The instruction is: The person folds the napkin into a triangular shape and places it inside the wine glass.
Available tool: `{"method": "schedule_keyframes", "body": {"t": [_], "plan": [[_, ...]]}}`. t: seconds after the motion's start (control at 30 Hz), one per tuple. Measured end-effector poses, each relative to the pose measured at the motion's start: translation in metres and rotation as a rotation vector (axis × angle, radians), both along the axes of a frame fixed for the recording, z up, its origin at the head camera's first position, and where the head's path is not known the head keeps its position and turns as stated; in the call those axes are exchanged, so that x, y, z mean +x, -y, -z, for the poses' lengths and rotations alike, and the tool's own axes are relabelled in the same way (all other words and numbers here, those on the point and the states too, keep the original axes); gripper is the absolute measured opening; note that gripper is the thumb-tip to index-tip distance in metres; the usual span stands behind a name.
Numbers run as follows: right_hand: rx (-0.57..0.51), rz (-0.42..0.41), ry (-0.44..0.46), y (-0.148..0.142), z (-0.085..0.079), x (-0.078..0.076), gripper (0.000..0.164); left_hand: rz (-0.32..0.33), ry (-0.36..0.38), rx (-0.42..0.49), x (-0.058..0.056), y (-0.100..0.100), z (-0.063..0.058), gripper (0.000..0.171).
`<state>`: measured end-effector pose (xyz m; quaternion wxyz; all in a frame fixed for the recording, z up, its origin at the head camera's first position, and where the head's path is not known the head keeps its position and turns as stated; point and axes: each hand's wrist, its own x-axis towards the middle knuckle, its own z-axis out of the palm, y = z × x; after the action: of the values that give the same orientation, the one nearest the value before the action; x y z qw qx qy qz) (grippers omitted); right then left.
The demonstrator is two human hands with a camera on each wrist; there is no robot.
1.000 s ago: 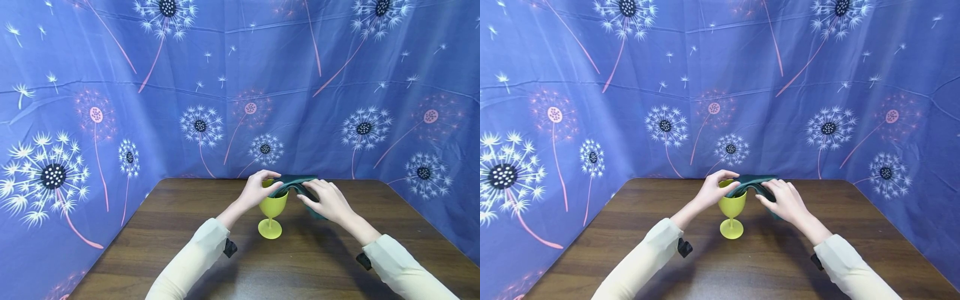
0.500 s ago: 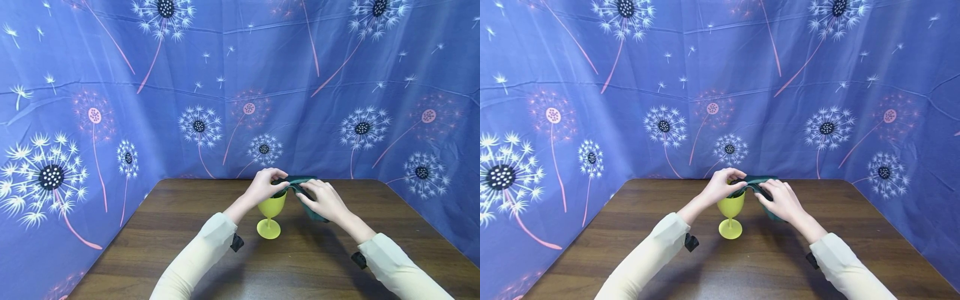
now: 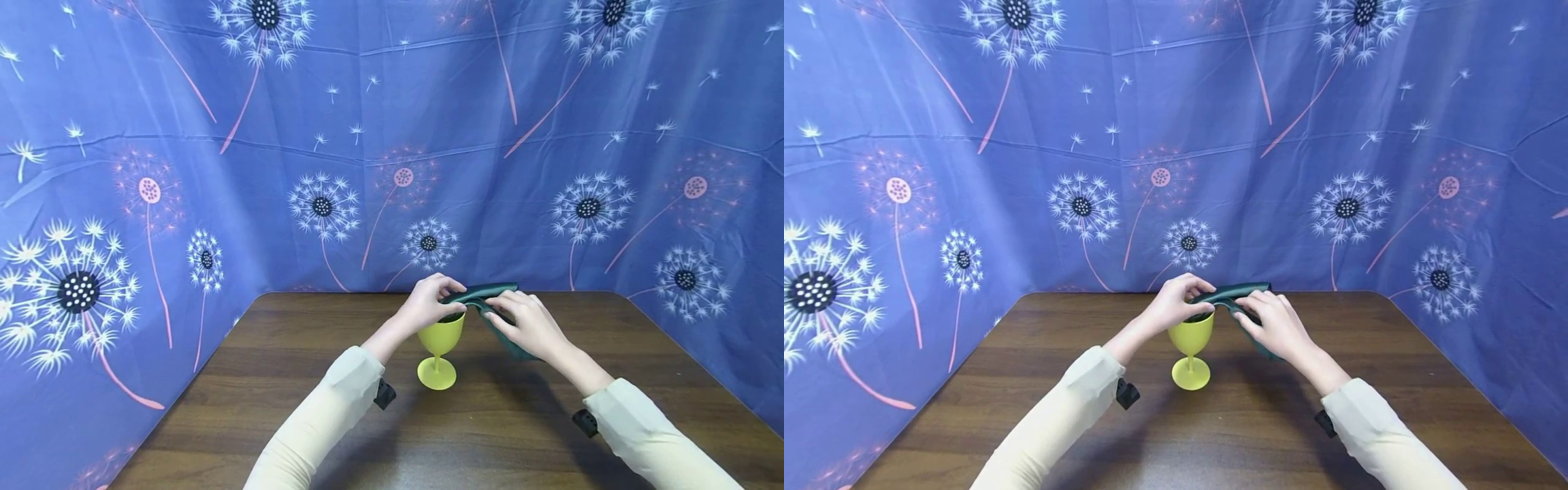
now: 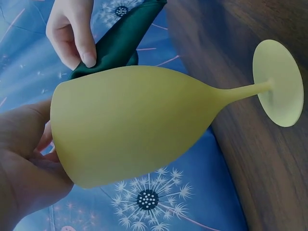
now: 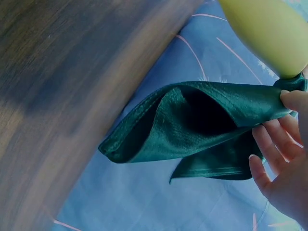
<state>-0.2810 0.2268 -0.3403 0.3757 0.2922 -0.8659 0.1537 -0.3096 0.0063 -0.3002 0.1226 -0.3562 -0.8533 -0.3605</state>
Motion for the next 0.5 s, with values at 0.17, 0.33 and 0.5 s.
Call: {"method": "schedule_keyframes", "body": {"t": [0.17,0.33,0.5], "plan": [[0.008,-0.010,-0.024,0.0004,-0.0022,0.0006,0.018,0.000,0.025,-0.023,-0.0005,0.0031,-0.0025,0.027],[0.011,-0.016,-0.025,0.0010,-0.0030,0.0006,0.016,-0.010,0.033,-0.038,-0.0002,0.0059,-0.0037,0.023],[0.011,-0.016,-0.028,0.0010,-0.0018,-0.0005,0.014,-0.018,0.017,-0.029,-0.0004,0.0066,-0.0028,0.022]]}}
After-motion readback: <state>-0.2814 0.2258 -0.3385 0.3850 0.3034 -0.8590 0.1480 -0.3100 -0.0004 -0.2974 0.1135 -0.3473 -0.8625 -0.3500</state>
